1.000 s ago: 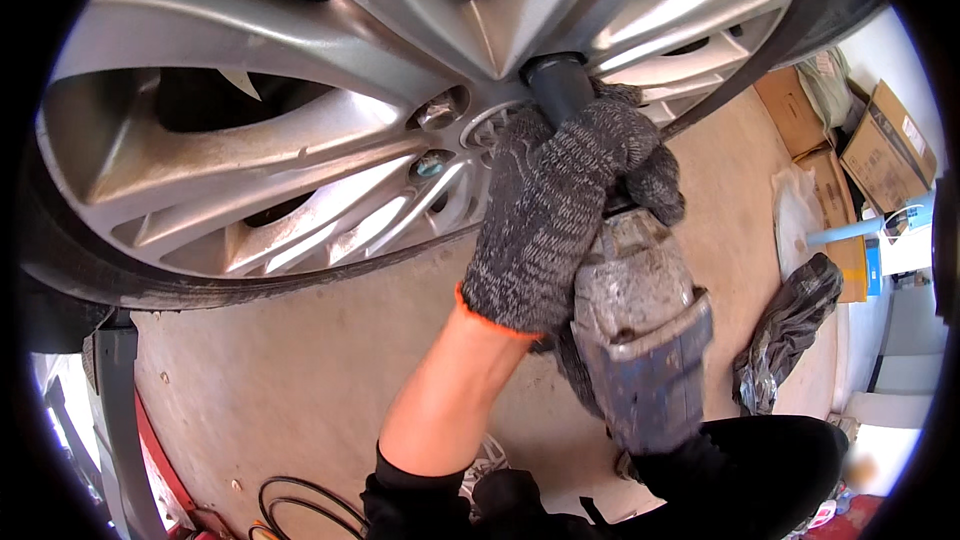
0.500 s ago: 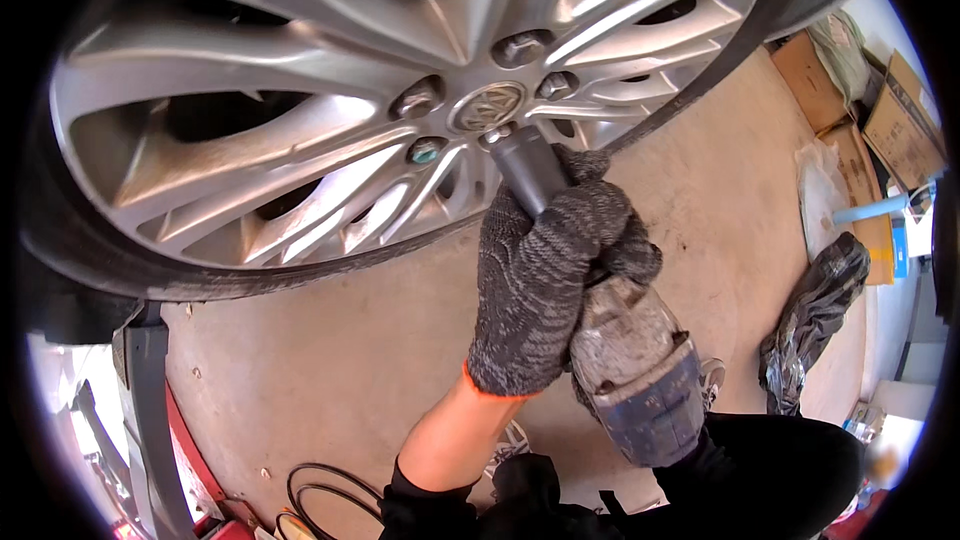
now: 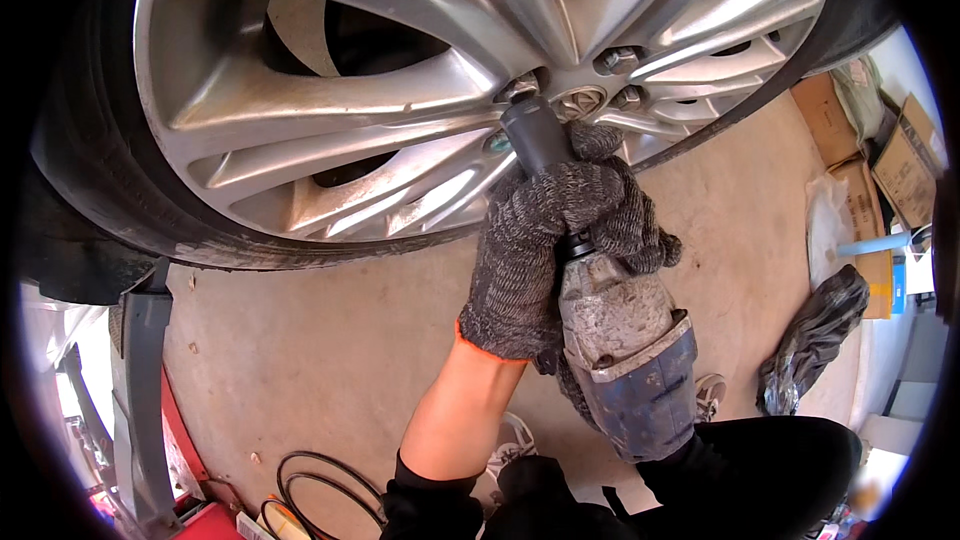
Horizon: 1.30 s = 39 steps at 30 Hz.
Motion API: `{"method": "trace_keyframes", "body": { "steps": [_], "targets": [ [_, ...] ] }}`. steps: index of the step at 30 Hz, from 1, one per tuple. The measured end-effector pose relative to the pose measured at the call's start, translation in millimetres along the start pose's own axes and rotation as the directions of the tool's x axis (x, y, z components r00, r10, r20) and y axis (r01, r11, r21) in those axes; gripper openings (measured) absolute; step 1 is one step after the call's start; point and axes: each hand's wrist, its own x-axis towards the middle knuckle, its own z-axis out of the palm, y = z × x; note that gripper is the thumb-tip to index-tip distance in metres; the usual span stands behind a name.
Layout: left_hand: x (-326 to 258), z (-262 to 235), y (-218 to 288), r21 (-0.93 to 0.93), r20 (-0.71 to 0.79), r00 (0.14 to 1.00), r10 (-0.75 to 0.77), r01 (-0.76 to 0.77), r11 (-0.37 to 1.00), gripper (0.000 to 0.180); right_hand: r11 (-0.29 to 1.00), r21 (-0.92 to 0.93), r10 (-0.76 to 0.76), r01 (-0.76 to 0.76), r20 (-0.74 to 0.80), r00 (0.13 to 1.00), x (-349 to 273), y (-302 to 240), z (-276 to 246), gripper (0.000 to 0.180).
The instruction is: The person installs a car wheel onto a vehicle hub, first hand-threading the lug nuts to secure the rim. They then use a pneumatic impact wrench to tighten the lug nuts in sequence, ensuring the wheel is firmly attached to the car.
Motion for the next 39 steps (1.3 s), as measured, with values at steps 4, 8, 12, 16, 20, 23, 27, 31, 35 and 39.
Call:
{"method": "trace_keyframes", "body": {
  "steps": [4, 8, 12, 16, 20, 23, 27, 31, 35, 39],
  "targets": [
    [4, -1, 2, 0.032, 0.006, 1.0, -0.007, 0.006, 0.999, 0.023, 1.0, 0.025, 0.003, -0.003, 0.0, 1.0, 1, 0, 9, 0.046],
    [11, -2, 8, -0.058, 0.077, 0.995, -0.064, 0.069, 0.996, 0.024, 0.998, 0.059, 0.01, -0.01, 0.008, 1.0, -5, 1, 15, 0.046],
    [13, -1, 12, -0.226, 0.207, 0.974, -0.095, 0.142, 0.964, 0.022, 0.994, 0.108, 0.015, -0.018, 0.028, 0.999, -14, -2, 22, 0.047],
    [8, -2, 11, -0.127, 0.088, 0.993, -0.081, 0.092, 0.988, 0.019, 0.988, 0.15, 0.031, -0.035, 0.029, 0.999, -23, -3, 31, 0.047],
    [10, 0, 18, 0.201, -0.083, 0.996, -0.029, 0.046, 0.979, 0.015, 0.983, 0.18, 0.035, -0.033, -0.007, 0.999, -30, -6, 40, 0.048],
    [7, 13, 18, 0.012, -0.011, 0.999, -0.034, 0.034, 0.999, 0.015, 0.977, 0.208, 0.048, -0.04, -0.031, 0.998, -36, -9, 47, 0.049],
    [-26, 43, -9, 0.416, -0.093, 0.984, 0.149, -0.098, 0.904, 0.027, 0.962, 0.267, 0.081, -0.054, -0.094, 0.992, -51, -9, 60, 0.049],
    [-31, 37, -27, 0.322, -0.105, 0.994, 0.003, 0.031, 0.946, 0.029, 0.939, 0.339, 0.126, -0.063, -0.17, 0.977, -67, -4, 88, 0.05],
    [-9, 19, -35, 0.447, -0.197, 0.977, 0.087, 0.01, 0.895, 0.023, 0.856, 0.517, 0.201, -0.005, -0.323, 0.925, -60, 8, 127, 0.051],
    [4, 19, -47, 0.56, -0.186, 0.982, 0.03, 0.08, 0.825, 0.02, 0.683, 0.727, 0.276, 0.068, -0.342, 0.898, -48, 20, 141, 0.051]
  ]
}}
